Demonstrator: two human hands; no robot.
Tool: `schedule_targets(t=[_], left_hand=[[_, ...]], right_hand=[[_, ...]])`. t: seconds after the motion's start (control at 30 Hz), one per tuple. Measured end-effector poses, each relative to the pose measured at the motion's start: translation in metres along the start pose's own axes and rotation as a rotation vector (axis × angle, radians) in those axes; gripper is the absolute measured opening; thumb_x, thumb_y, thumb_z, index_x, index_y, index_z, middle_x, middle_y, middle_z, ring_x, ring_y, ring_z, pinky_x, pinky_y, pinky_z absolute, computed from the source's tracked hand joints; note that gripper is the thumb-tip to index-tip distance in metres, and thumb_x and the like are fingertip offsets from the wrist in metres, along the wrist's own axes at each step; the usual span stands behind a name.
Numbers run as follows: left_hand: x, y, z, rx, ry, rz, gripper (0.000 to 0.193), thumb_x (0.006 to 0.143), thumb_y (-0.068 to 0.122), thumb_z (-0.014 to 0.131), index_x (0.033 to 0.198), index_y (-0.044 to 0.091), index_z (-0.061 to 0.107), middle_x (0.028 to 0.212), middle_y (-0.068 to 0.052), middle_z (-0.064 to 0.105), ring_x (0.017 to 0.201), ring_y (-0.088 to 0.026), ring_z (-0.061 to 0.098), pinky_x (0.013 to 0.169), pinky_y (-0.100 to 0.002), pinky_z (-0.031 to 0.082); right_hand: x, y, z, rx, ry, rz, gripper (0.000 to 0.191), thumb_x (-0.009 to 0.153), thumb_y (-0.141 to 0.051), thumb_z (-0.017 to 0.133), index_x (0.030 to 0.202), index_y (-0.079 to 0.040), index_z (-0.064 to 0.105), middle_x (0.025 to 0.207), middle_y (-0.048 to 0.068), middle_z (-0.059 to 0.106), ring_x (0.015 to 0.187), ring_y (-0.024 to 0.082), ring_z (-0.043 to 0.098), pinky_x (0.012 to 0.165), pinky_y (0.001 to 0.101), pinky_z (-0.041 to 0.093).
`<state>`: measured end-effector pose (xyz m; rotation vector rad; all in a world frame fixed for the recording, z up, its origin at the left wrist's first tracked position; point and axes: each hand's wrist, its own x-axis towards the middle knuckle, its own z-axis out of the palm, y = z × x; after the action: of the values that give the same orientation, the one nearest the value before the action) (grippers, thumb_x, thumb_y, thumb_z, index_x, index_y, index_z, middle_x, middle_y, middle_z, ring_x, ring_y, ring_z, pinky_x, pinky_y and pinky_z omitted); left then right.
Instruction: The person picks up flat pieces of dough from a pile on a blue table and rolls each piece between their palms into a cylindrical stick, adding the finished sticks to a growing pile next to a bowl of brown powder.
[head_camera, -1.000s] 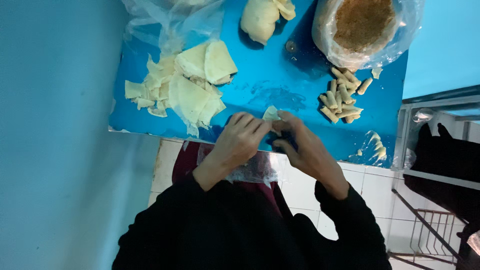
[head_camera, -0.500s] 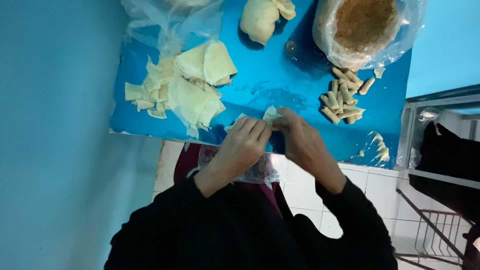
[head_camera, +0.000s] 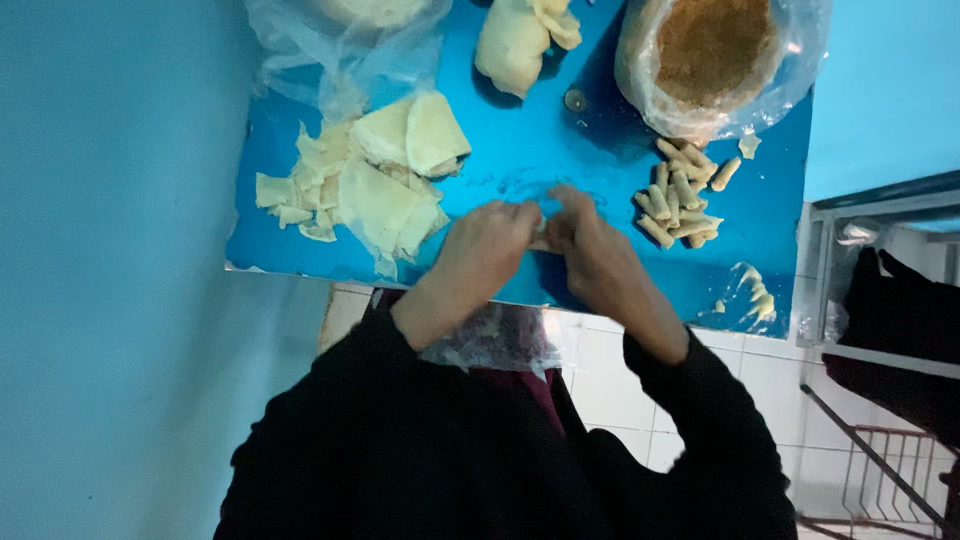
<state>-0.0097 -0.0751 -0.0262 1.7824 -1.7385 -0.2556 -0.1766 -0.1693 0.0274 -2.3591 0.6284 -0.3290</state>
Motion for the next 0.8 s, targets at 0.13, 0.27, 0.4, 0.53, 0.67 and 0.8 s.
schedule_targets(t=[0.13, 0.27, 0.4, 0.53, 0.67, 0.8], left_hand=[[-0.025, 0.011, 0.008, 0.253, 0.169, 0.219, 0.015, 0.085, 0.006, 0.069, 0.099, 0.004, 0.064, 0.089, -0.008, 0.061, 0.091, -0.024, 0.062, 0.076, -0.035, 0.055], [-0.022, 0.011, 0.002, 0.325, 0.16, 0.254, 0.014, 0.085, 0.01, 0.07, 0.096, 0.005, 0.064, 0.091, -0.007, 0.059, 0.091, -0.024, 0.059, 0.078, -0.035, 0.052], [-0.023, 0.019, -0.008, 0.37, 0.075, 0.259, 0.018, 0.079, 0.009, 0.068, 0.096, 0.004, 0.064, 0.091, -0.009, 0.06, 0.093, -0.025, 0.059, 0.081, -0.036, 0.05], [-0.036, 0.034, -0.012, 0.412, 0.021, 0.234, 0.022, 0.084, 0.012, 0.067, 0.103, 0.0, 0.067, 0.095, -0.011, 0.061, 0.095, -0.027, 0.059, 0.087, -0.04, 0.048], [-0.047, 0.051, -0.015, 0.607, 0.057, 0.179, 0.046, 0.087, 0.023, 0.064, 0.122, -0.006, 0.069, 0.127, -0.016, 0.066, 0.125, -0.029, 0.056, 0.113, -0.049, 0.041], [-0.029, 0.048, -0.012, 0.619, -0.047, 0.094, 0.064, 0.093, 0.041, 0.06, 0.141, -0.002, 0.058, 0.15, -0.019, 0.054, 0.147, -0.033, 0.041, 0.118, -0.064, 0.026]], right_hand=[[-0.016, 0.002, 0.011, -0.198, 0.077, -0.166, 0.056, 0.091, 0.002, 0.067, 0.141, 0.0, 0.04, 0.106, 0.02, 0.069, 0.104, 0.04, 0.066, 0.085, 0.0458, 0.052], [-0.016, 0.004, 0.01, -0.268, 0.076, -0.18, 0.052, 0.095, 0.004, 0.066, 0.141, -0.001, 0.044, 0.103, 0.018, 0.07, 0.098, 0.038, 0.066, 0.084, 0.0463, 0.053], [-0.017, 0.007, 0.009, -0.208, 0.052, -0.167, 0.055, 0.093, 0.004, 0.066, 0.142, -0.003, 0.043, 0.105, 0.017, 0.071, 0.102, 0.038, 0.068, 0.085, 0.0451, 0.054], [-0.03, 0.011, 0.014, -0.131, 0.121, -0.069, 0.055, 0.093, 0.003, 0.069, 0.142, -0.003, 0.044, 0.106, 0.016, 0.072, 0.102, 0.036, 0.07, 0.083, 0.0439, 0.055], [-0.039, 0.003, 0.021, -0.436, 0.232, -0.302, 0.055, 0.088, 0.011, 0.063, 0.14, -0.002, 0.049, 0.12, 0.021, 0.069, 0.112, 0.037, 0.067, 0.095, 0.0442, 0.055], [-0.033, -0.012, 0.025, -0.577, 0.128, -0.215, 0.067, 0.083, 0.012, 0.062, 0.147, 0.008, 0.042, 0.144, 0.025, 0.058, 0.138, 0.041, 0.055, 0.116, 0.0515, 0.042]])
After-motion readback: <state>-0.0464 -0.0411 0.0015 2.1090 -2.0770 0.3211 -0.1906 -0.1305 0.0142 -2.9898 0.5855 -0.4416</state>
